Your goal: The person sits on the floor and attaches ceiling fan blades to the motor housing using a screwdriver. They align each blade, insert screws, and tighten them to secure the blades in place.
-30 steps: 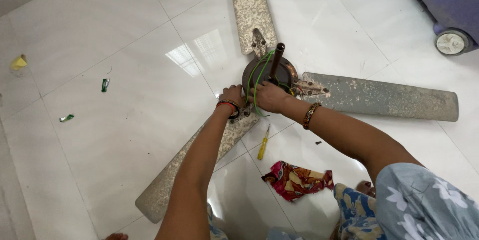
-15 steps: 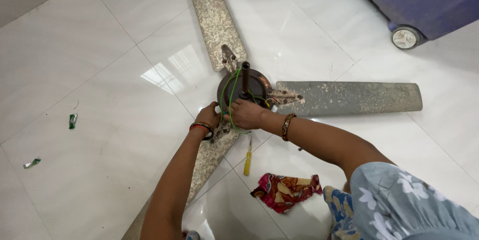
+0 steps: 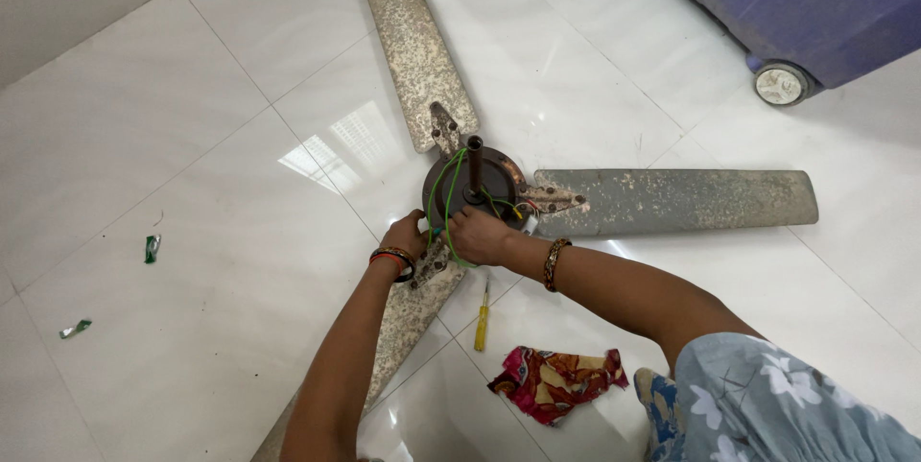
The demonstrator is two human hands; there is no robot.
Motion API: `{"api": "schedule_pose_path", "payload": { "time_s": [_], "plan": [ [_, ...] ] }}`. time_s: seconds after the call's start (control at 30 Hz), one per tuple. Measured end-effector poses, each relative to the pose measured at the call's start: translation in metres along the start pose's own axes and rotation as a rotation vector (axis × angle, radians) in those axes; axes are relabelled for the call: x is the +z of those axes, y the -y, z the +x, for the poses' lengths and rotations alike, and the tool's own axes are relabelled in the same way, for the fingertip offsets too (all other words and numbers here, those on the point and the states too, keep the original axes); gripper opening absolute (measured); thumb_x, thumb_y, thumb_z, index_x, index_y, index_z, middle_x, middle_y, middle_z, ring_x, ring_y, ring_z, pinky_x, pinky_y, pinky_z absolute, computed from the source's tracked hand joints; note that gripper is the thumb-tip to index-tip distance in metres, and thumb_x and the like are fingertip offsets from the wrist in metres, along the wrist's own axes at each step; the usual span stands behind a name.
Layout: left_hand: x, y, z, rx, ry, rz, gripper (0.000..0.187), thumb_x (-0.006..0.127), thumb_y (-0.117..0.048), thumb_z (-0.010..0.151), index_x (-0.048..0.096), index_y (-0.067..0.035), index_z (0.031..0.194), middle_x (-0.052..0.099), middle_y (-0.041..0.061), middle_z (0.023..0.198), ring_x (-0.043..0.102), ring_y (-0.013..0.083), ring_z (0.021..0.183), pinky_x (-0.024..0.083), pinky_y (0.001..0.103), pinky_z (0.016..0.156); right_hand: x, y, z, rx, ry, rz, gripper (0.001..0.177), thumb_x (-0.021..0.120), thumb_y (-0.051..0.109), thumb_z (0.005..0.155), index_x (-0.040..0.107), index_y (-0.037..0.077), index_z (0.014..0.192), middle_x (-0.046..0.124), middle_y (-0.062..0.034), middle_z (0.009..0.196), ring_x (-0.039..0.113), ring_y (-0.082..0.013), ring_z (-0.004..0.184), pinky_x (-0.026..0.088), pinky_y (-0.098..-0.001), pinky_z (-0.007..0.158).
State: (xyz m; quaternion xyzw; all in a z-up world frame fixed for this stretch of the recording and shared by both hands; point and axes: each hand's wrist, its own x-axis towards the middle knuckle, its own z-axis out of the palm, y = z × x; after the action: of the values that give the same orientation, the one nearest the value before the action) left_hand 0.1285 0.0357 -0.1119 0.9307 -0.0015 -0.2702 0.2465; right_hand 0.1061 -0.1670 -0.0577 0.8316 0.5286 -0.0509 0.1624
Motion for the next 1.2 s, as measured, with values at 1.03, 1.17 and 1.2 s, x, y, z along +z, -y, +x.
{"api": "schedule_pose_path", "payload": {
  "time_s": [1.03,1.17,1.2],
  "plan": [
    [0.001,-0.003,0.003,0.057,-0.002,0.041,0.047,0.07,-0.024,0.093,0.058,-0.005,0.135,0.076,0.016,0.109,0.072,0.032,0.104,0.058,0.043,0.092,0.001,0.005,0.006,0.072,0.117,0.079,0.028,0.048,0.023,0.103,0.056,0.003,0.121,0.069,-0.014,0.103,0.065,-0.0284,0.094,0.049,-0.0398,0.075],
    [-0.003,-0.006,-0.001,0.031,0.032,0.046,0.05,0.069,-0.028,0.094,0.055,-0.006,0.136,0.075,0.016,0.109,0.071,0.0324,0.104,0.057,0.044,0.092,0.004,0.003,0.006,-0.03,0.053,-0.053,0.034,0.05,0.023,0.096,0.053,0.005,0.125,0.068,-0.0128,0.099,0.065,-0.0283,0.09,0.05,-0.0403,0.07],
    [-0.003,-0.006,-0.003,0.035,0.033,0.063,0.048,0.068,-0.028,0.095,0.054,-0.006,0.136,0.074,0.017,0.109,0.071,0.0328,0.104,0.057,0.045,0.092,0.004,0.003,0.006,-0.007,0.06,-0.032,0.033,0.051,0.023,0.097,0.055,0.004,0.124,0.068,-0.0128,0.1,0.065,-0.0283,0.092,0.05,-0.04,0.071]
  ]
}}
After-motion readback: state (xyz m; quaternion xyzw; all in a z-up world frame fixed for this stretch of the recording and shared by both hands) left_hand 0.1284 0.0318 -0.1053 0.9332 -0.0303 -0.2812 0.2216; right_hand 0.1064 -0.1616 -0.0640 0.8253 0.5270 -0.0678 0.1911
